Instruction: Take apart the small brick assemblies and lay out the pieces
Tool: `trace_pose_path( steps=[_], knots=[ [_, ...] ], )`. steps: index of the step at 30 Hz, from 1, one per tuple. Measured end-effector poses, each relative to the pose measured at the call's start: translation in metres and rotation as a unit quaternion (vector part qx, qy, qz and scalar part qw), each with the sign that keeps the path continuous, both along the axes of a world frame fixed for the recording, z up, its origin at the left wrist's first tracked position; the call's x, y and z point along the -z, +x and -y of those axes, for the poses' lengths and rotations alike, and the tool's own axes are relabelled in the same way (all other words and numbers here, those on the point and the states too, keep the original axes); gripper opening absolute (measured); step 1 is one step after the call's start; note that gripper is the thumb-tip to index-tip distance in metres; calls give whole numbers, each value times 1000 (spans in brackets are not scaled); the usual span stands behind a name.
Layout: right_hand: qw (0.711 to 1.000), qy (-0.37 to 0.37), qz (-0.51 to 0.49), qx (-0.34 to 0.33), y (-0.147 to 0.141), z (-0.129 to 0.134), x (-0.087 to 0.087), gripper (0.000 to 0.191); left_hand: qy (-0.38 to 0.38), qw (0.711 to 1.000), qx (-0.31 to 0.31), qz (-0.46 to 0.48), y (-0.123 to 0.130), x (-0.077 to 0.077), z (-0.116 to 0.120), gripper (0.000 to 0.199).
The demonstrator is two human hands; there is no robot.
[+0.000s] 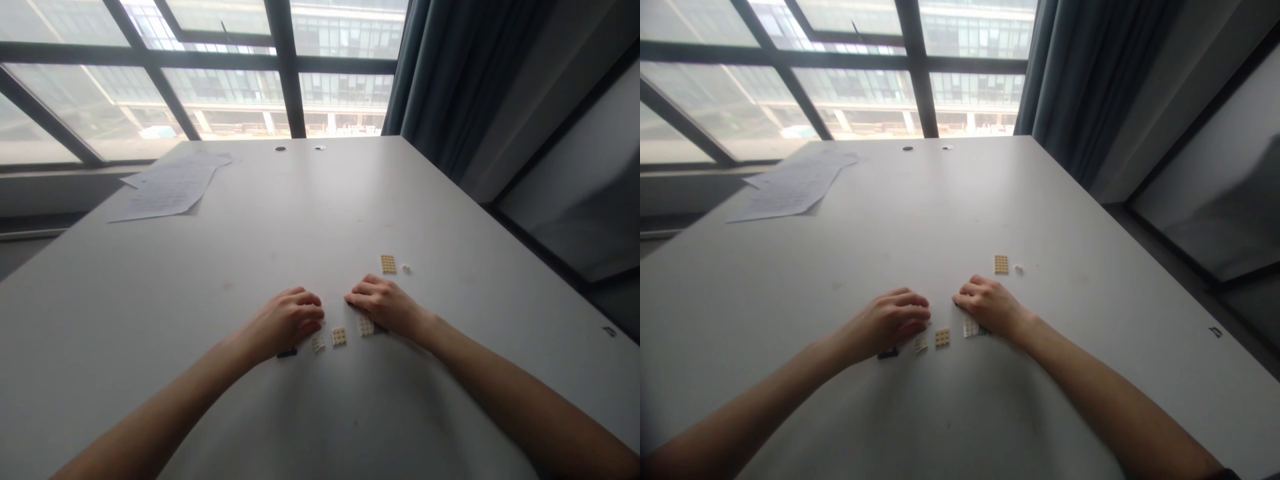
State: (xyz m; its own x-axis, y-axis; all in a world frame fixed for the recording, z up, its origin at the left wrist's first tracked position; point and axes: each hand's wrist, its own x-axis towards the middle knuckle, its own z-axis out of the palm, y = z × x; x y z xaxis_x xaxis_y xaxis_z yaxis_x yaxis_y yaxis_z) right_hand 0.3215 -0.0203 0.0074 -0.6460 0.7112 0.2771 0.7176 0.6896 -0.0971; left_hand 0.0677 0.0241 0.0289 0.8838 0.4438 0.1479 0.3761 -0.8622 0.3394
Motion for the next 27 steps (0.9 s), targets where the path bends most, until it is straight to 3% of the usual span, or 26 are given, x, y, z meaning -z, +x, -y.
trace_pose_path(
  steps=[11, 18, 27],
  knots=[
    [999, 0, -28, 24, 28, 13, 3, 20, 31, 999, 10, 36, 20, 8, -3, 20],
    [993, 24, -83, 83, 54, 25, 13, 21, 30, 998, 36, 36, 62, 9, -19, 20],
    [984, 27, -112, 135, 55, 26, 14, 20, 27, 997, 64, 43, 114, 14, -33, 18]
  ],
)
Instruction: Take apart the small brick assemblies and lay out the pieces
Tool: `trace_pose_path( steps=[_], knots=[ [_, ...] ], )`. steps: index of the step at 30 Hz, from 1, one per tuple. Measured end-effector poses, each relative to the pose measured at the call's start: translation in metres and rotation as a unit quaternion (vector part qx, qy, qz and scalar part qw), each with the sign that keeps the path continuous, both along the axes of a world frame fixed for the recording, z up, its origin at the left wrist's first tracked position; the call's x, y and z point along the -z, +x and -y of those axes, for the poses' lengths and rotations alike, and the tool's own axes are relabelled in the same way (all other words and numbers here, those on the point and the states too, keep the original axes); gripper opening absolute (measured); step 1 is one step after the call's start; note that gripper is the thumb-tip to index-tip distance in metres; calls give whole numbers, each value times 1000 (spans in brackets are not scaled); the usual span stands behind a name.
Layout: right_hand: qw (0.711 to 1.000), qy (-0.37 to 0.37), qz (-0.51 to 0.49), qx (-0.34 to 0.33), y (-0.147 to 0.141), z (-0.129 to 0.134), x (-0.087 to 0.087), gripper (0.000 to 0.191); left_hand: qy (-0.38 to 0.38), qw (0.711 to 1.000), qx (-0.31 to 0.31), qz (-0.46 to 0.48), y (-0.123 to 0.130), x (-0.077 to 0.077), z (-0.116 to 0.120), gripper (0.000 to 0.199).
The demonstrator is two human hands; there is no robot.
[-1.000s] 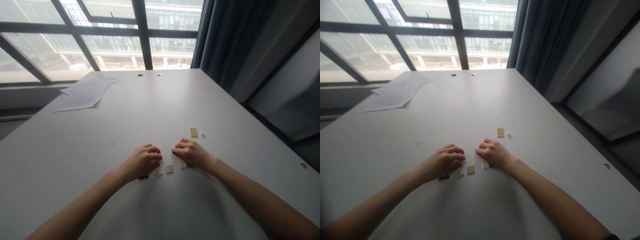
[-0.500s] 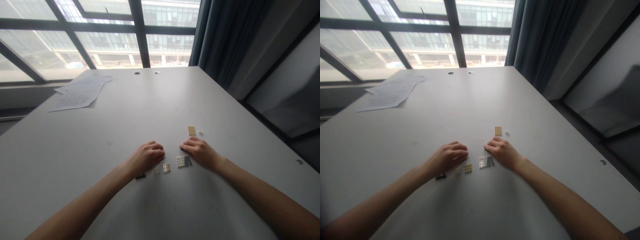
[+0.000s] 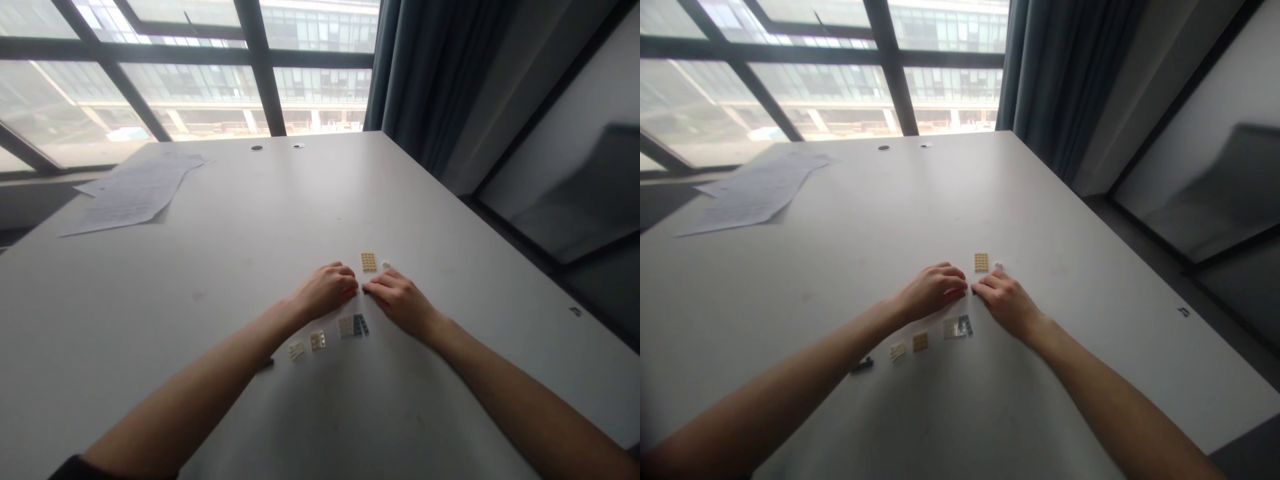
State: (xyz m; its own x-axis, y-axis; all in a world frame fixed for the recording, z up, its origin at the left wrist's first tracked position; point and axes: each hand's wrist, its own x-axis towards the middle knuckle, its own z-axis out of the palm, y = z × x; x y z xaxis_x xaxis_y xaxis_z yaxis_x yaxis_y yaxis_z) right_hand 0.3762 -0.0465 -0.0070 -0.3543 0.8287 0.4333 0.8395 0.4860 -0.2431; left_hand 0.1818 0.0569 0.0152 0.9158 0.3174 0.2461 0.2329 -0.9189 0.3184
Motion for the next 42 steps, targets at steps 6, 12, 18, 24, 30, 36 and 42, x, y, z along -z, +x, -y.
trace_pose_path(
  steps=[6, 12, 18, 24, 30, 36, 42],
  knots=[
    [998, -31, -5, 60, 7, 5, -4, 20, -6, 1000, 6, 2, 12, 0, -3, 17],
    [995, -29, -40, 87, 15, 7, -18, 19, -1, 1000, 11, -4, 15, -2, -5, 14],
    [977, -165, -55, 126, 41, 14, -34, 20, 66, 998, -16, -11, 23, -6, 4, 17],
    [974, -183, -49, 121, 37, 12, -26, 21, 90, 995, -30, -43, 37, -4, 12, 15],
    [979, -158, -50, 122, 36, 10, -18, 13, 84, 995, -42, -40, 43, -4, 15, 18],
    [977, -154, -65, 129, 37, 8, -18, 19, 84, 995, -46, -33, 45, -3, 17, 17],
    [977, -136, -93, 138, 35, 5, -14, 16, 73, 996, -48, -32, 46, -1, 16, 18]
  ],
)
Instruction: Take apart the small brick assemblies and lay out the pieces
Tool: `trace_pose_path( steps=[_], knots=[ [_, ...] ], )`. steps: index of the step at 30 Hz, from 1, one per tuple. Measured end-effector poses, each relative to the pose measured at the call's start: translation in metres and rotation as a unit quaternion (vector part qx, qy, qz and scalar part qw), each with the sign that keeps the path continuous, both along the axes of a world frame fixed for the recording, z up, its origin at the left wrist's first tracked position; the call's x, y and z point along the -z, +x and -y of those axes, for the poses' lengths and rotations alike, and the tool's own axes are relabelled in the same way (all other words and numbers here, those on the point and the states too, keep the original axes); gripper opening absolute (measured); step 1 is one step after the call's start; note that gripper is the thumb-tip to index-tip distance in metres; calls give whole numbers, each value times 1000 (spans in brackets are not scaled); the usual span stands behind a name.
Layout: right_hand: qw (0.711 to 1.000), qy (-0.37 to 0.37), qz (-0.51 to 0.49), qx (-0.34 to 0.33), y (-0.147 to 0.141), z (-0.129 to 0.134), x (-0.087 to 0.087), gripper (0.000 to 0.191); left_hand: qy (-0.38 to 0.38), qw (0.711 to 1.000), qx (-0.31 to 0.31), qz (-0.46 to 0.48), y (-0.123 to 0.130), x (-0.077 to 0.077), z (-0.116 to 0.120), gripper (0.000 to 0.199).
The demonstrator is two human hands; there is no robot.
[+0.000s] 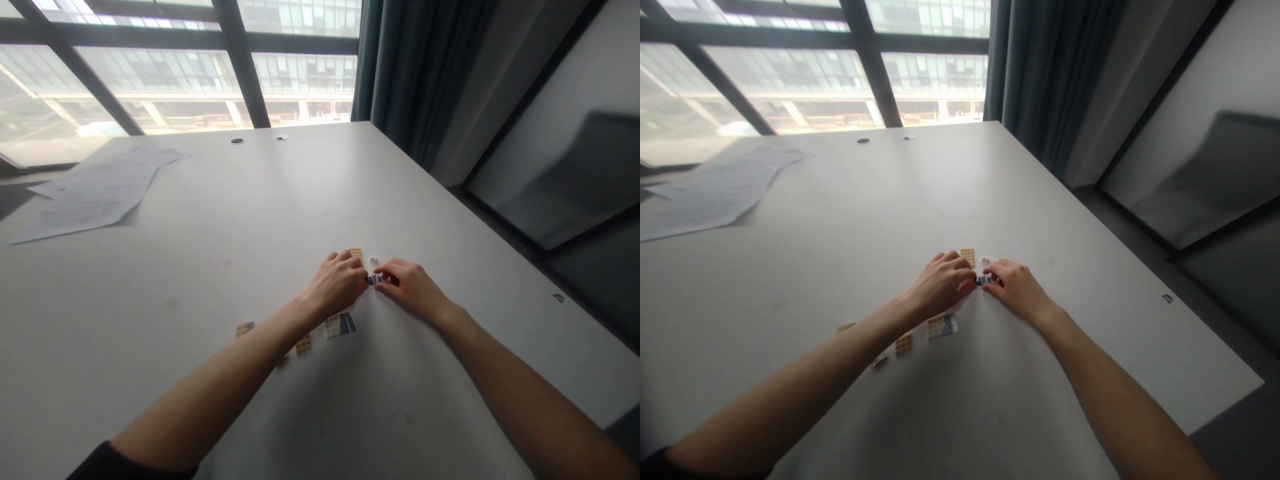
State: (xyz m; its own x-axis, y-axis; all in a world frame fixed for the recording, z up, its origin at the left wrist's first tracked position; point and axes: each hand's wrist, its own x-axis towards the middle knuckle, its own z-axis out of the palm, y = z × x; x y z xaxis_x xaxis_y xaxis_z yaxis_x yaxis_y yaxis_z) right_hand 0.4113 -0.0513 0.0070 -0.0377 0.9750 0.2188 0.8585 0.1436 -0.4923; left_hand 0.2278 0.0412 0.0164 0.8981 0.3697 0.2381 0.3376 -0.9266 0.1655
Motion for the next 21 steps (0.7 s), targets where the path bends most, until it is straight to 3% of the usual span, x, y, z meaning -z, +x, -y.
trace_pose_path(
  steps=[14, 18, 21],
  knots=[
    [1000, 19, 7, -4, -3, 2, -1, 19, 2, 1000, -11, -4, -1, -2, -1, 17],
    [999, 30, 12, -17, -6, 7, -7, 17, -6, 1000, -20, 10, -25, -10, 2, 24],
    [996, 27, 6, -79, -17, 14, -13, 23, -32, 999, -27, 12, -56, -17, 9, 23]
  ],
)
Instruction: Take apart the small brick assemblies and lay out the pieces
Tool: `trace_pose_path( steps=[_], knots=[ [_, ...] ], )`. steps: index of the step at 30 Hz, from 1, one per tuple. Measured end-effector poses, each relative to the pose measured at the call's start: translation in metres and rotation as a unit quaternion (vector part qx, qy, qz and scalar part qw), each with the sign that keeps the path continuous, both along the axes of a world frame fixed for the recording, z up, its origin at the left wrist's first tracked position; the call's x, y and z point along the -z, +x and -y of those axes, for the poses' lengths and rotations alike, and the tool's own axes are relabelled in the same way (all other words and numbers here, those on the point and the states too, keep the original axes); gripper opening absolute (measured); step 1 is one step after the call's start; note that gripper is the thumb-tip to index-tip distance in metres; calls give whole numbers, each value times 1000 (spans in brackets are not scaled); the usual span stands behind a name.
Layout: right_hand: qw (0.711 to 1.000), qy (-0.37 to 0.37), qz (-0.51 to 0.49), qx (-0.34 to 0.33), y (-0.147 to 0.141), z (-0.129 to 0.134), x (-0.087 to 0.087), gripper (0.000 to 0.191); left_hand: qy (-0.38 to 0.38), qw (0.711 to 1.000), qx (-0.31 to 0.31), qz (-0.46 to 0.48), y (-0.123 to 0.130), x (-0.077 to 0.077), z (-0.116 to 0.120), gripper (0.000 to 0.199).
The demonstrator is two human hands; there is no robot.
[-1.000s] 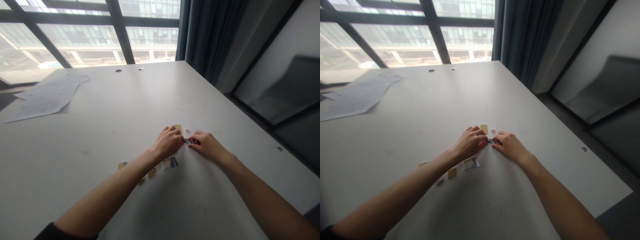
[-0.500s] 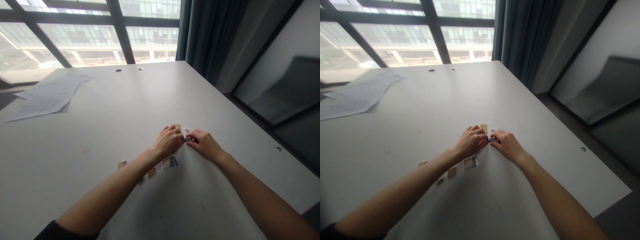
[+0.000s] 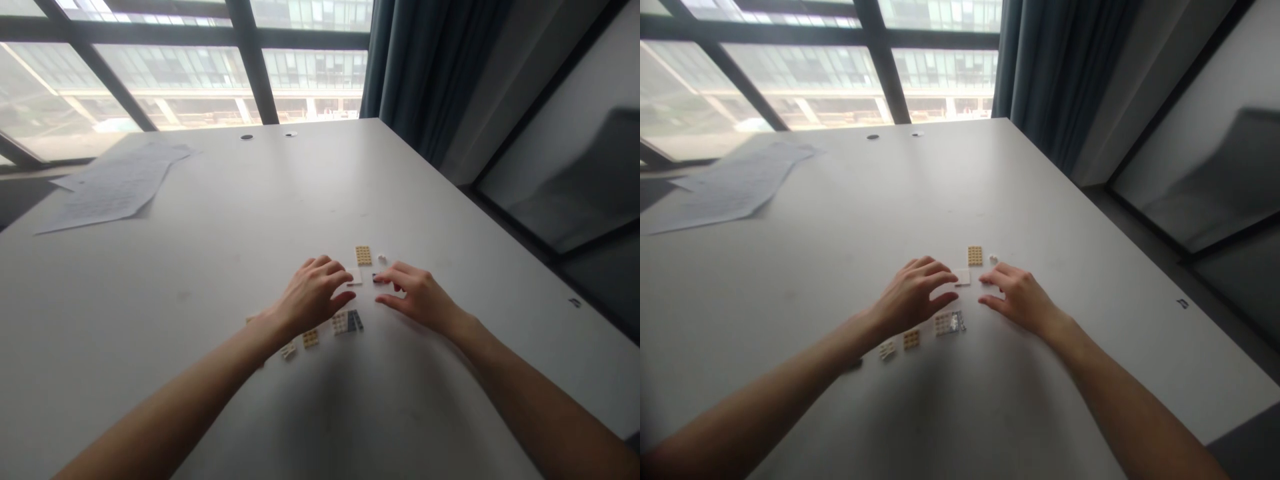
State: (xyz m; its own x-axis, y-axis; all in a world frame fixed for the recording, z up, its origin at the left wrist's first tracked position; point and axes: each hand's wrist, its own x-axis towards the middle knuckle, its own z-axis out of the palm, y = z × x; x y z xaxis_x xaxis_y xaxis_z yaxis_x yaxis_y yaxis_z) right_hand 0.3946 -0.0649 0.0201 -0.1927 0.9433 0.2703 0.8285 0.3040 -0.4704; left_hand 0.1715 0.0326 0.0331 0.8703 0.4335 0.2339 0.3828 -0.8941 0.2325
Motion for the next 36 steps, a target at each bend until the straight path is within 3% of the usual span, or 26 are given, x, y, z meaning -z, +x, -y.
trace_pose_path(
  steps=[4, 8, 15, 29, 33, 36],
  knots=[
    [994, -34, 13, -100, -23, 8, -3, 35, -45, 998, 8, -49, -33, -6, 14, 26],
    [989, -76, 38, -119, -41, 11, -4, 33, -49, 992, 2, -114, -39, -9, 27, 31],
    [991, -82, 27, -102, -45, 9, 0, 21, -36, 992, -5, -124, -28, -9, 33, 15],
    [992, -105, 70, -6, -13, 5, -9, 16, -2, 995, 14, -96, 22, -1, 20, 16],
    [993, -83, 80, -10, -12, 6, -8, 19, -14, 996, 8, -85, 11, -3, 17, 29],
    [995, -47, 85, -9, -13, 8, -8, 27, -29, 998, -11, -53, -17, -7, 14, 35]
  ],
)
